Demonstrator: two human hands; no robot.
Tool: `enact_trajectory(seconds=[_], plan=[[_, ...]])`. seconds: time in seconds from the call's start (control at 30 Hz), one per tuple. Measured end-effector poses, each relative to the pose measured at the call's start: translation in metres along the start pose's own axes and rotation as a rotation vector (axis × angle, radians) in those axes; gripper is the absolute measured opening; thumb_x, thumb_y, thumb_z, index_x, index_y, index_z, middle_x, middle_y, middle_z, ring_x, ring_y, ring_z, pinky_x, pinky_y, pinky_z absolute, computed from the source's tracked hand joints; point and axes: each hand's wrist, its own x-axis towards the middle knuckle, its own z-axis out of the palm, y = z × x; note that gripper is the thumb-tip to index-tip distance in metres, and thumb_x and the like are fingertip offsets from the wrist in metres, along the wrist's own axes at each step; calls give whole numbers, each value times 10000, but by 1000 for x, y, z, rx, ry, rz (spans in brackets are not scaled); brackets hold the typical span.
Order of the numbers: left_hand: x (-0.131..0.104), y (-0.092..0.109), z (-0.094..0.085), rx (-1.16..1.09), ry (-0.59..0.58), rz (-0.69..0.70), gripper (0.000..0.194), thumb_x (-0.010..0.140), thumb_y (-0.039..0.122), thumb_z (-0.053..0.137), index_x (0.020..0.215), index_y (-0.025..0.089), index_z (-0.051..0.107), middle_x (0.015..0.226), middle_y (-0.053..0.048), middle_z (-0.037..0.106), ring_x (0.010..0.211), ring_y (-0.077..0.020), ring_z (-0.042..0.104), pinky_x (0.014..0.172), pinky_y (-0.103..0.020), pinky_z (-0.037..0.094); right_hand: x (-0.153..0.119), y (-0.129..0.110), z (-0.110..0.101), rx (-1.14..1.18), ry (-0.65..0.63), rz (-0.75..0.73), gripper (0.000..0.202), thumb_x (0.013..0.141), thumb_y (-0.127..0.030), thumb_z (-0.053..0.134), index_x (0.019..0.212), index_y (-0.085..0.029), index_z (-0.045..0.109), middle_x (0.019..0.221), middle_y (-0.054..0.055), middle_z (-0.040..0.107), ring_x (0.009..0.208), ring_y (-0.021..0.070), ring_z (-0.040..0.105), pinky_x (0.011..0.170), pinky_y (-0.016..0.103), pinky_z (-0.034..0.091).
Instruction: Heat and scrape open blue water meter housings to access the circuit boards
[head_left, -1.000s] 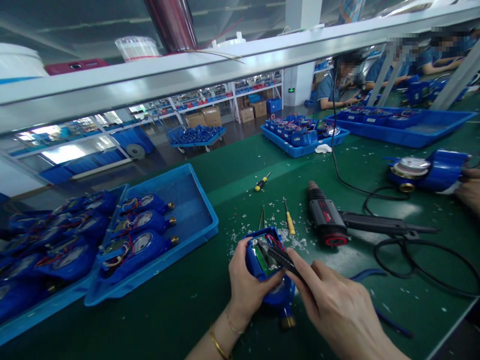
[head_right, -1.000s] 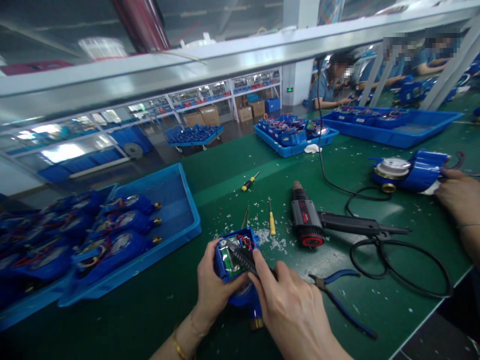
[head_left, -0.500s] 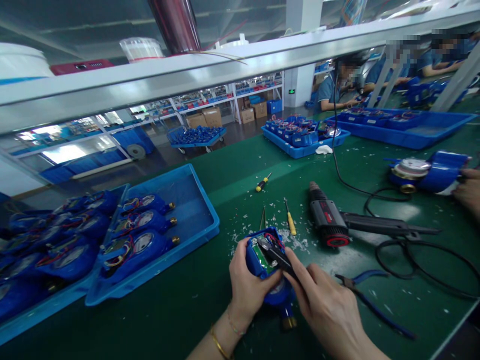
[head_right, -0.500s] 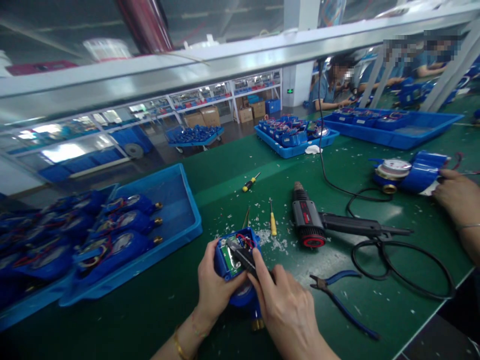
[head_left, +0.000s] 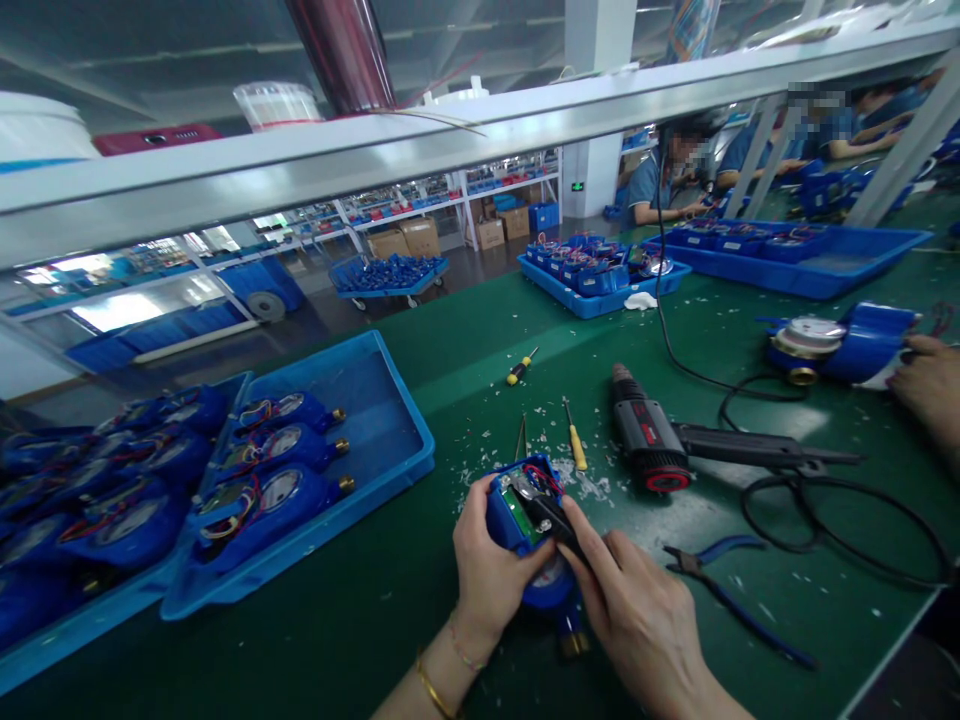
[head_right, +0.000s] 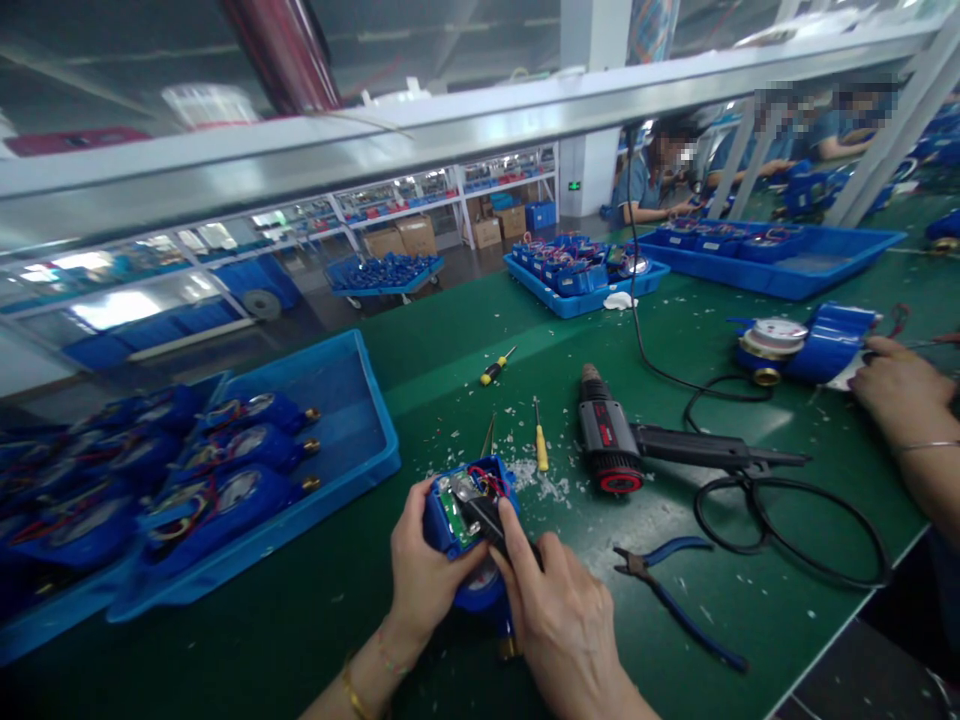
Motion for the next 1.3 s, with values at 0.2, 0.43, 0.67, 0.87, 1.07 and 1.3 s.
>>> enact_trajectory(seconds=[0.2,0.43,0.67,0.87,1.07,1.3], plan=[[0,-3,1,-3,30,21,711,593,475,878,1160,184,564,1088,-106,700,1005,-338,689,906,-496,551,-1,-4,1,48,-9,28,485,1028,-284,486,1479,-109,454,701,-29,491,515,79,540,484,204,400],[1,-8,1,-122,-82,-16,757,646,495,852,1253,173,535,1172,-131,682,1067,-321,682,959,-479,550,21,13,-15,101,-15,22,402,1054,-337,408,1357,-136,577,713,-20,519,548,98,585,503,226,401],[2,-11,0,-201,-127,-30,764,644,479,841,1275,170,539,1173,-109,694,1061,-313,684,967,-460,555,44,39,-31,-47,16,-160,364,1049,-289,391,1316,-201,621,726,6,531,576,145,541,549,284,346],[2,-10,2,-291,-133,-55,740,661,458,825,1281,177,535,1186,-109,689,1071,-308,686,972,-436,562,26,40,-17,-182,33,-228,518,970,-187,541,1483,-198,468,738,9,529,635,155,486,627,307,340],[-7,-3,6,-387,-173,-72,746,633,541,822,1230,179,558,1135,-116,705,986,-304,712,888,-410,609,28,37,-10,-226,93,-80,543,935,-161,601,1465,-227,499,791,18,584,661,157,525,620,295,369],[-9,-2,9,-476,-182,-77,727,661,536,815,1233,184,538,1130,-112,716,986,-287,724,902,-403,611,33,63,-27,391,103,243,430,990,-240,552,1416,-185,533,1059,63,709,833,138,690,755,230,532]])
